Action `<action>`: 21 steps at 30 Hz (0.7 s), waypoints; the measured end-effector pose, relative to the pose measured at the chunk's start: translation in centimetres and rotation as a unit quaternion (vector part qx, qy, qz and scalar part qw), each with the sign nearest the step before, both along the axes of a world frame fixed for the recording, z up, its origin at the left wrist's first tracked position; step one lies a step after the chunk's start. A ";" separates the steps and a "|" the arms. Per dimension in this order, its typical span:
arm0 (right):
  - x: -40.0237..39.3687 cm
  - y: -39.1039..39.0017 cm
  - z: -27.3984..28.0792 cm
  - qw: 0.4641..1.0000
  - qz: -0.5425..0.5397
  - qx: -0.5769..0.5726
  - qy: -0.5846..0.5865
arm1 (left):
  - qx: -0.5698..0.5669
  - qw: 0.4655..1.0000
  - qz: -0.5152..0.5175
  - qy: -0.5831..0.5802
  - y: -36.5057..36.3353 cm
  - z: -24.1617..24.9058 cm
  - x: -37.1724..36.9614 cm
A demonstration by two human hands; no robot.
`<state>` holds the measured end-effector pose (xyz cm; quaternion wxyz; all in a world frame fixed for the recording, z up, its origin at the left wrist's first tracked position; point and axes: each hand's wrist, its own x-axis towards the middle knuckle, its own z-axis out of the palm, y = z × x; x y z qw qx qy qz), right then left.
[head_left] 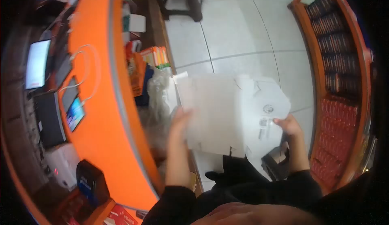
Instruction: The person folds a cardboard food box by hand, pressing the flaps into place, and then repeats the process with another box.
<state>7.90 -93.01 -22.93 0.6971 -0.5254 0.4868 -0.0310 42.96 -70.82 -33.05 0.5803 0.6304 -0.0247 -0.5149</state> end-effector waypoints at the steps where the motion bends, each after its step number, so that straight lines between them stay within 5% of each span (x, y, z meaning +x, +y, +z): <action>1: -0.7 0.3 2.3 1.000 0.009 -0.015 -0.019 | 0.051 0.992 -0.023 -0.114 -0.8 7.1 -2.8; 4: -2.5 2.2 8.6 0.998 0.020 -0.010 -0.066 | -0.053 0.992 0.070 -0.096 5.3 18.1 -4.0; 7: -2.4 6.0 12.2 0.980 0.074 -0.077 -0.166 | -0.172 0.963 0.027 -0.204 15.5 28.2 -5.5; 9: -0.5 9.6 13.8 0.953 0.094 -0.076 -0.278 | -0.109 0.964 0.093 -0.225 23.1 36.9 -8.9; 11: 1.5 13.4 13.7 0.925 0.190 -0.104 -0.312 | -0.186 0.911 0.139 -0.341 32.0 41.2 -11.9; 13: 5.6 19.5 16.7 0.885 0.293 -0.123 -0.341 | -0.214 0.873 0.150 -0.411 41.1 44.8 -16.7; 15: 8.6 29.8 23.8 0.822 0.337 -0.068 -0.455 | -0.202 0.840 0.251 -0.436 49.1 46.0 -22.7; 17: 9.7 37.0 26.1 0.792 0.412 -0.049 -0.448 | -0.152 0.795 0.399 -0.430 55.9 47.8 -28.5; 19: 9.9 43.8 28.4 0.760 0.480 -0.040 -0.436 | -0.090 0.730 0.459 -0.498 63.2 46.2 -33.6; 21: 10.8 49.4 29.9 0.715 0.542 -0.006 -0.441 | -0.061 0.721 0.470 -0.506 67.7 45.6 -37.0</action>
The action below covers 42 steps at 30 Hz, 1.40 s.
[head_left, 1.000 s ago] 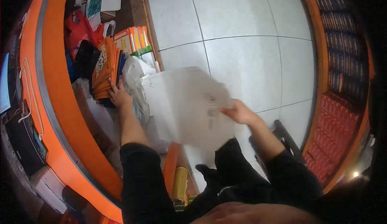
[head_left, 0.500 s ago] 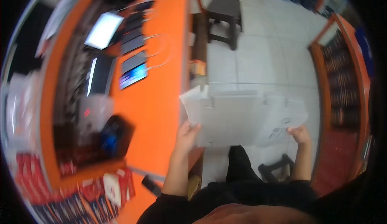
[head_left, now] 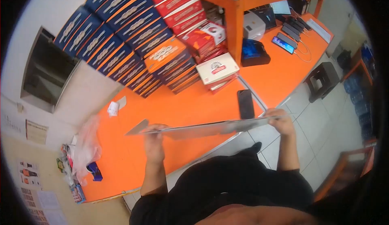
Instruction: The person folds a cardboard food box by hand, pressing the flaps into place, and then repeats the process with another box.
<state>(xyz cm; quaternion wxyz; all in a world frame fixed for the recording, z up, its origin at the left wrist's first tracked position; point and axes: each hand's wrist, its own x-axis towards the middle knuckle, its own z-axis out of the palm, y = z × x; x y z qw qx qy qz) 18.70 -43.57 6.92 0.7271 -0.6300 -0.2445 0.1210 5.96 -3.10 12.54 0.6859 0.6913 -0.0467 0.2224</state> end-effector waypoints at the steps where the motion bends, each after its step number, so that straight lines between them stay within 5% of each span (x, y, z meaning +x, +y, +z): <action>1: 0.0 2.2 0.7 0.999 0.041 0.004 0.014 | 0.023 0.999 0.022 0.003 1.4 -0.3 -1.5; 4: 0.3 6.6 -4.0 0.994 0.049 -0.088 0.051 | 0.037 0.981 0.186 -0.028 3.7 -2.7 -3.6; 7: 0.4 10.4 -5.5 0.986 0.114 -0.101 0.062 | -0.137 0.978 0.156 -0.004 6.1 -6.2 -5.0; 14: 0.6 12.1 -3.1 0.978 0.090 -0.147 0.115 | -0.092 0.974 0.203 0.048 6.5 -5.8 -5.9; 17: 1.0 11.3 -4.7 0.974 0.108 -0.176 0.092 | -0.081 0.992 0.097 -0.028 8.0 -9.2 -6.4; 19: 1.0 11.3 -6.8 0.955 0.116 -0.256 0.089 | -0.107 0.979 0.149 0.091 7.4 -12.7 -6.1; 21: -0.3 11.7 -7.0 0.969 0.094 -0.221 0.051 | -0.105 0.971 0.200 0.080 5.3 -13.4 -6.2; 24: -0.7 12.5 -5.8 0.988 0.039 -0.144 0.044 | -0.096 0.965 0.209 0.124 5.8 -12.1 -6.0; 26: 0.6 12.3 -2.8 0.948 0.094 -0.286 0.102 | -0.092 0.965 0.169 0.178 6.6 -10.3 -6.6; 28: 0.8 12.3 -1.1 0.955 0.099 -0.262 0.101 | -0.092 0.966 0.133 0.202 7.5 -8.2 -7.1; 32: -0.1 13.0 1.2 0.977 0.103 -0.150 0.107 | -0.170 0.975 0.118 0.080 6.9 -3.8 -8.9; 35: -0.8 13.6 1.5 0.969 0.085 -0.180 0.142 | -0.107 0.984 0.138 0.046 7.1 -3.2 -10.8; 37: -1.0 13.6 0.4 0.990 0.076 -0.066 0.103 | -0.076 0.988 0.134 0.003 6.3 -1.7 -11.9; 42: -0.8 13.1 -0.4 0.995 0.076 -0.054 0.041 | 0.047 0.987 0.085 -0.128 7.3 0.6 -13.5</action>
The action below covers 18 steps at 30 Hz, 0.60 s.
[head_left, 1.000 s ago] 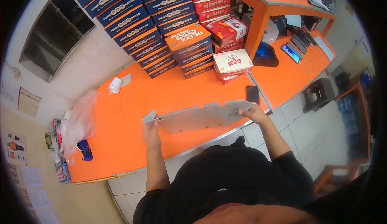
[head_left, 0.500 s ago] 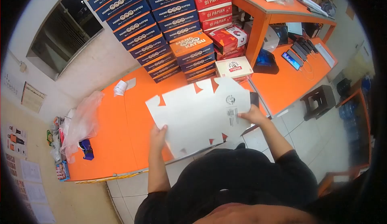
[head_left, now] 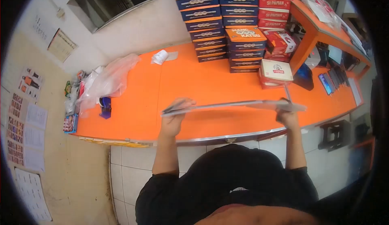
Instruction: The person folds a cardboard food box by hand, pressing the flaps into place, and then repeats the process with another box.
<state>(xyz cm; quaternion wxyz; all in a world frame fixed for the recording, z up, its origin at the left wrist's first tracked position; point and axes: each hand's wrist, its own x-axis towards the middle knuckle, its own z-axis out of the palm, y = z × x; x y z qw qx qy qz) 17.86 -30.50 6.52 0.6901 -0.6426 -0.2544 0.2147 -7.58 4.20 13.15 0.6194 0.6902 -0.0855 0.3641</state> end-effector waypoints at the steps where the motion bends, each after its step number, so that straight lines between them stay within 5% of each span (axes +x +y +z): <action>1: 0.1 0.0 -0.2 0.999 0.024 -0.020 -0.034 | 0.082 0.996 -0.020 -0.032 0.3 0.3 -0.3; 4: -1.0 1.3 0.6 0.977 0.053 0.104 -0.179 | 0.096 0.994 0.015 -0.041 -0.3 1.6 -1.1; 18: -5.0 3.2 2.6 0.978 0.025 0.113 -0.173 | 0.120 0.988 -0.031 -0.093 2.9 1.1 -2.4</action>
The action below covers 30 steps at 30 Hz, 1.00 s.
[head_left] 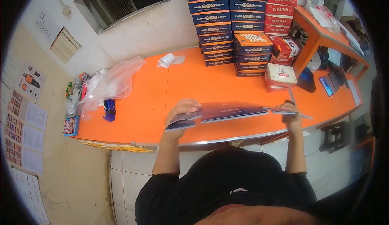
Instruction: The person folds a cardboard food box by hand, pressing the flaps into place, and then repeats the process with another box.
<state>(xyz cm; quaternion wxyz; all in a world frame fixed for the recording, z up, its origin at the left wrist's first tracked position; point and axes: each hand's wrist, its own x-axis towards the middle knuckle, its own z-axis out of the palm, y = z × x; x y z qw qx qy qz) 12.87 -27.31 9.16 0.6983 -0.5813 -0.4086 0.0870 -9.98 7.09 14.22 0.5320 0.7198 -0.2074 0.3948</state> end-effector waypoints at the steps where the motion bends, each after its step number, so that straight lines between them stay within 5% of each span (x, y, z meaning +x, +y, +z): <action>1: -0.1 0.1 0.0 1.000 0.001 -0.002 -0.004 | 0.012 1.000 -0.001 -0.006 0.2 0.0 -0.1; 11: -0.9 1.7 -0.1 1.000 -0.005 0.017 -0.025 | 0.012 0.999 0.014 0.034 1.1 -0.6 -1.0; 13: -2.1 2.5 0.2 0.987 -0.115 -0.088 -0.066 | -0.171 0.913 0.362 0.078 -0.1 -0.2 0.2; 14: -3.0 3.6 0.0 0.984 -0.118 -0.076 -0.110 | -0.174 0.915 0.354 0.082 0.0 -0.5 0.1; 16: -5.2 6.1 -1.1 0.979 -0.103 -0.085 -0.153 | -0.452 0.872 0.025 0.186 1.0 -0.7 -0.3; 19: -8.6 8.7 -3.6 0.967 -0.102 -0.105 -0.209 | -0.504 0.814 -0.088 0.275 -0.9 -0.4 1.2; 25: -8.3 8.2 -7.7 0.958 0.030 -0.225 -0.174 | -0.403 0.826 0.086 0.386 1.4 -5.7 4.2; 27: -6.0 7.9 -6.2 0.872 0.286 -0.239 -0.318 | -0.367 0.828 0.111 0.409 2.1 -6.9 4.5; 30: 2.6 11.3 -0.5 0.869 0.231 -0.300 -0.319 | -0.343 0.849 0.147 0.375 2.1 -7.6 4.8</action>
